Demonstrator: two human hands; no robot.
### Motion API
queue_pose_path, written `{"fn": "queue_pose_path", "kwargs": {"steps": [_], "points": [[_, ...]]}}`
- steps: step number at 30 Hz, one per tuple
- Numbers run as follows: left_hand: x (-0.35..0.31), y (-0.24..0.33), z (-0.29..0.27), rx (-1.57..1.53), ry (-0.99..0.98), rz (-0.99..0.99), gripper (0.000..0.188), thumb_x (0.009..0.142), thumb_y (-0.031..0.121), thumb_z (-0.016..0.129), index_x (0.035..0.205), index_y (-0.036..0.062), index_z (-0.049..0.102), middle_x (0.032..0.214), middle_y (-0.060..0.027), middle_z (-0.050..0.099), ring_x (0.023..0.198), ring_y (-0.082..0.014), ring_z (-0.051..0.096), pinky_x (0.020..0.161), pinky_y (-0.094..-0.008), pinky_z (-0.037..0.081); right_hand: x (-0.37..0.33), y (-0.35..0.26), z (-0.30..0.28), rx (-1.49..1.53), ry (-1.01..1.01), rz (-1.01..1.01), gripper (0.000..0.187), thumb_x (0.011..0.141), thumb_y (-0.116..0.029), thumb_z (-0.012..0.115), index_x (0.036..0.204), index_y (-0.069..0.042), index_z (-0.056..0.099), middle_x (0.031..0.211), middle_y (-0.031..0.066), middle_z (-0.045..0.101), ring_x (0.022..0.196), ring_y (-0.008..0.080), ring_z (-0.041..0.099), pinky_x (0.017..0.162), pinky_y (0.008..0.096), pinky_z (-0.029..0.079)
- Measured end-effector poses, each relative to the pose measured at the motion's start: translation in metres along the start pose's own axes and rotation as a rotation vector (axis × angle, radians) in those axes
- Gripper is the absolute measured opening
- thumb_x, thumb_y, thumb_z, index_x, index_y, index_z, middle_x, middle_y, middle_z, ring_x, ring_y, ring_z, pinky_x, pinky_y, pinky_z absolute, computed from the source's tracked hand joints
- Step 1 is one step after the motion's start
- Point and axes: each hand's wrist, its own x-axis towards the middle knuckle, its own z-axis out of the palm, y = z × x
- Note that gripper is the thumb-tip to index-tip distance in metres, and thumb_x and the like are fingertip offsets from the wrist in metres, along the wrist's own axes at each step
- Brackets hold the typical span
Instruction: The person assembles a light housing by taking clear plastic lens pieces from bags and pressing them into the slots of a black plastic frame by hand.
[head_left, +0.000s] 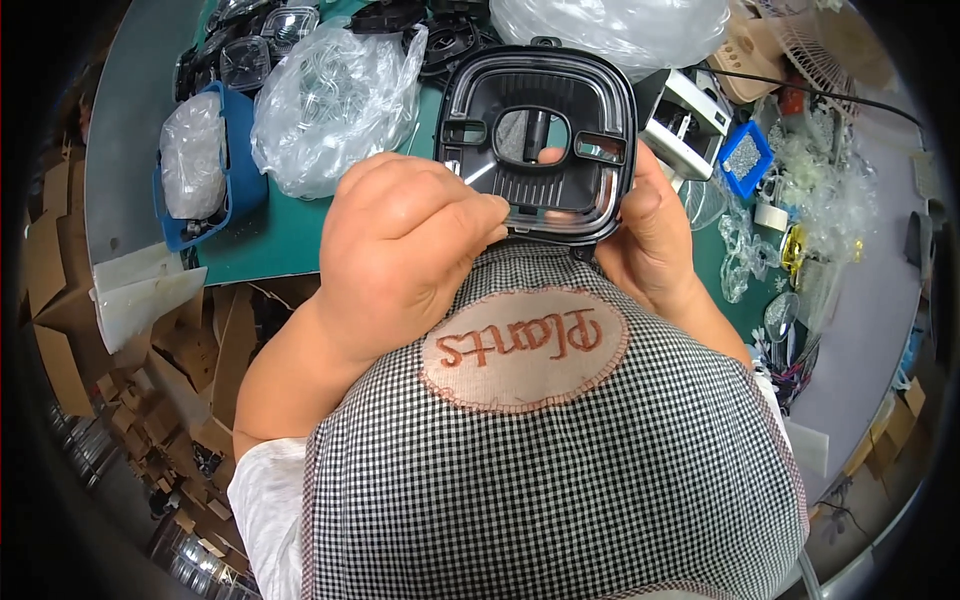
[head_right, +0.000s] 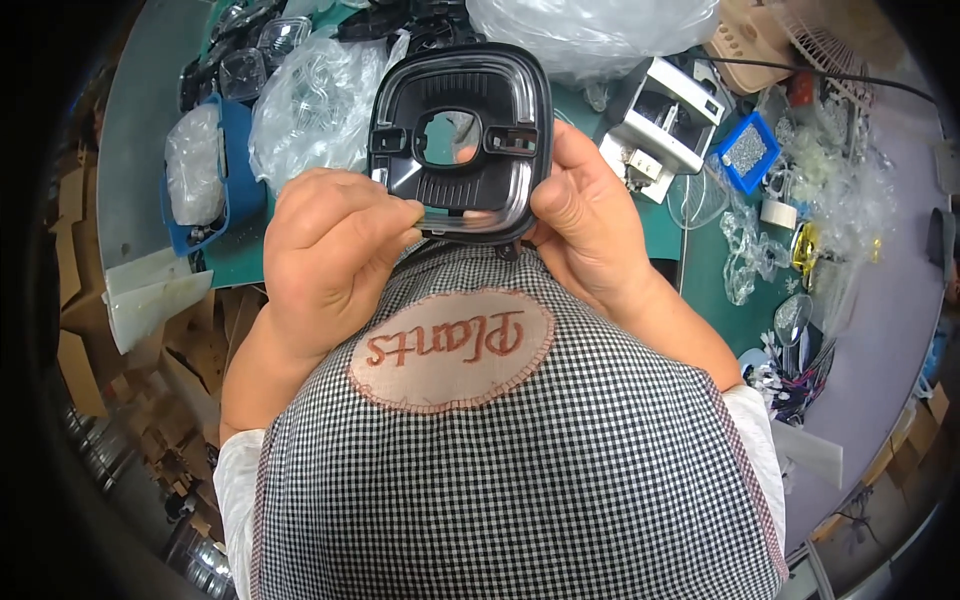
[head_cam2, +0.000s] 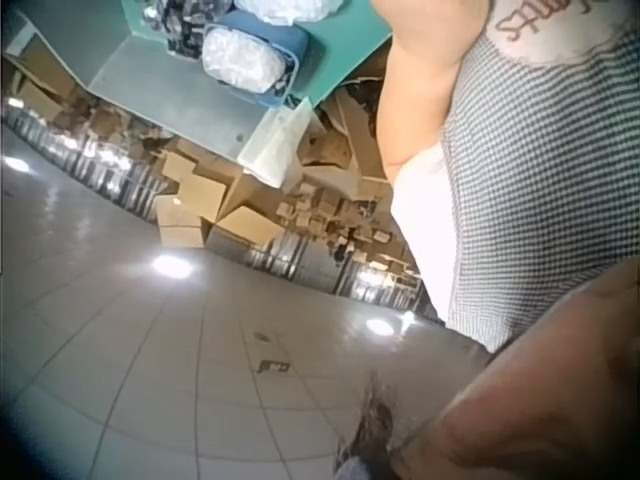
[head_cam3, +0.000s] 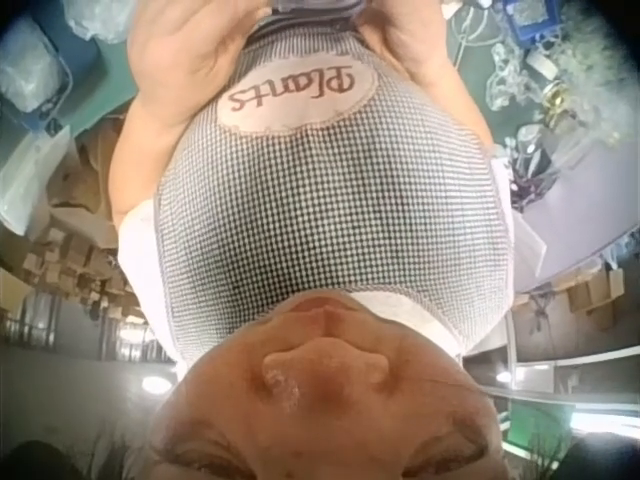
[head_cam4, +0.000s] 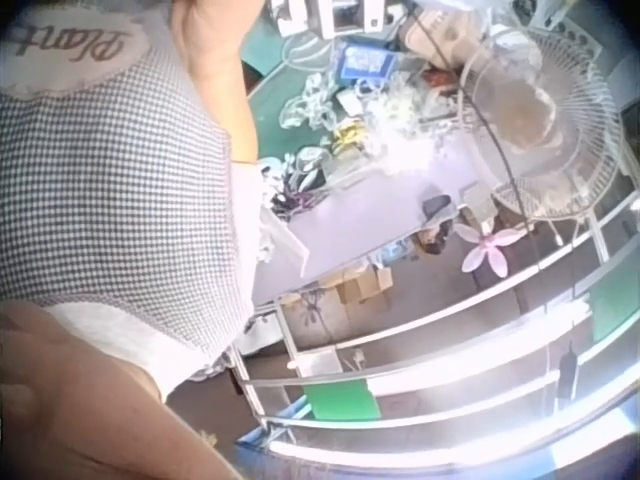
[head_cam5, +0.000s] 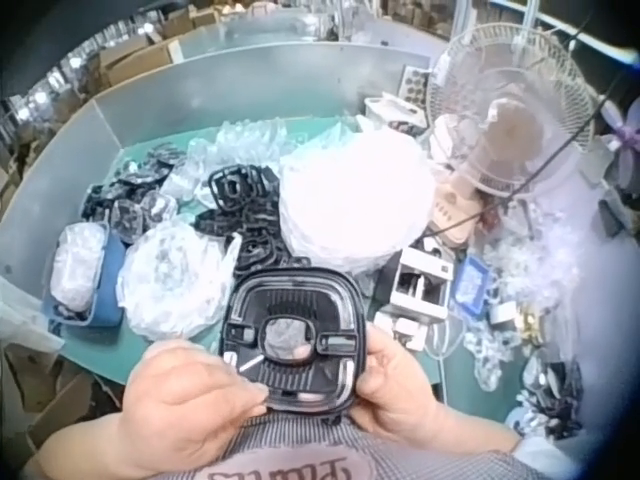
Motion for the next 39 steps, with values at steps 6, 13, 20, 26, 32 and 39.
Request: {"fn": "queue_pose_path", "kwargs": {"steps": [6, 13, 20, 26, 32, 39], "points": [[-0.0008, -0.0039, 0.0006, -0.021, 0.000, 0.025, 0.019, 0.069, 0.009, 0.077, 0.086, 0.0055, 0.069, 0.078, -0.0045, 0.062, 0.075, -0.0233, 0.062, 0.070, -0.0354, 0.047, -0.0021, -0.0036, 0.0019, -0.075, 0.002, 0.007, 0.071, 0.084, -0.041, 0.069, 0.134, 0.001, 0.040, 0.121, 0.0133, 0.059, 0.107, 0.0207, 0.063, 0.088, 0.0334, 0.056], [0.0011, -0.0065, 0.0021, -0.030, 0.019, 0.048, 0.019, 0.069, 0.009, 0.077, 0.086, 0.0047, 0.068, 0.076, -0.0046, 0.061, 0.073, -0.0236, 0.062, 0.068, -0.0349, 0.047, -0.0030, -0.0027, 0.0020, -0.030, 0.051, 0.011, 0.064, 0.087, -0.035, 0.068, 0.133, 0.000, 0.040, 0.122, 0.0135, 0.059, 0.107, 0.0208, 0.062, 0.090, 0.0351, 0.055], [0.0019, -0.0011, 0.0057, 0.016, 0.026, 0.021, 0.020, 0.068, 0.008, 0.077, 0.085, 0.0050, 0.068, 0.074, -0.0044, 0.060, 0.073, -0.0231, 0.061, 0.066, -0.0345, 0.046, -0.0022, -0.0033, 0.0003, 0.062, 0.065, 0.032, 0.050, 0.095, -0.028, 0.059, 0.131, 0.002, 0.043, 0.121, 0.0153, 0.059, 0.111, 0.0222, 0.060, 0.095, 0.0375, 0.052], [0.0003, 0.0001, 0.0064, 0.030, 0.032, 0.031, 0.020, 0.067, 0.008, 0.077, 0.085, 0.0054, 0.068, 0.076, -0.0045, 0.062, 0.073, -0.0230, 0.062, 0.066, -0.0343, 0.046, -0.0036, -0.0037, 0.0011, 0.057, 0.114, 0.051, 0.048, 0.095, -0.026, 0.059, 0.131, 0.002, 0.044, 0.122, 0.0155, 0.058, 0.112, 0.0224, 0.059, 0.096, 0.0373, 0.051], [-0.0007, -0.0001, 0.0061, -0.011, -0.018, -0.007, 0.019, 0.069, 0.007, 0.076, 0.086, 0.0056, 0.068, 0.078, -0.0053, 0.064, 0.075, -0.0234, 0.062, 0.069, -0.0338, 0.046, -0.0034, -0.0045, -0.0019, 0.062, 0.066, 0.064, 0.050, 0.094, -0.027, 0.061, 0.130, 0.004, 0.044, 0.120, 0.0155, 0.060, 0.109, 0.0219, 0.061, 0.094, 0.0365, 0.052], [-0.0008, -0.0004, 0.0023, -0.081, -0.070, -0.099, 0.017, 0.070, 0.006, 0.075, 0.085, 0.0057, 0.067, 0.077, -0.0069, 0.064, 0.074, -0.0238, 0.062, 0.069, -0.0333, 0.046, -0.0033, -0.0012, -0.0016, 0.065, 0.042, 0.071, 0.053, 0.093, -0.030, 0.061, 0.129, 0.005, 0.045, 0.120, 0.0163, 0.060, 0.110, 0.0227, 0.061, 0.095, 0.0361, 0.051]]}}
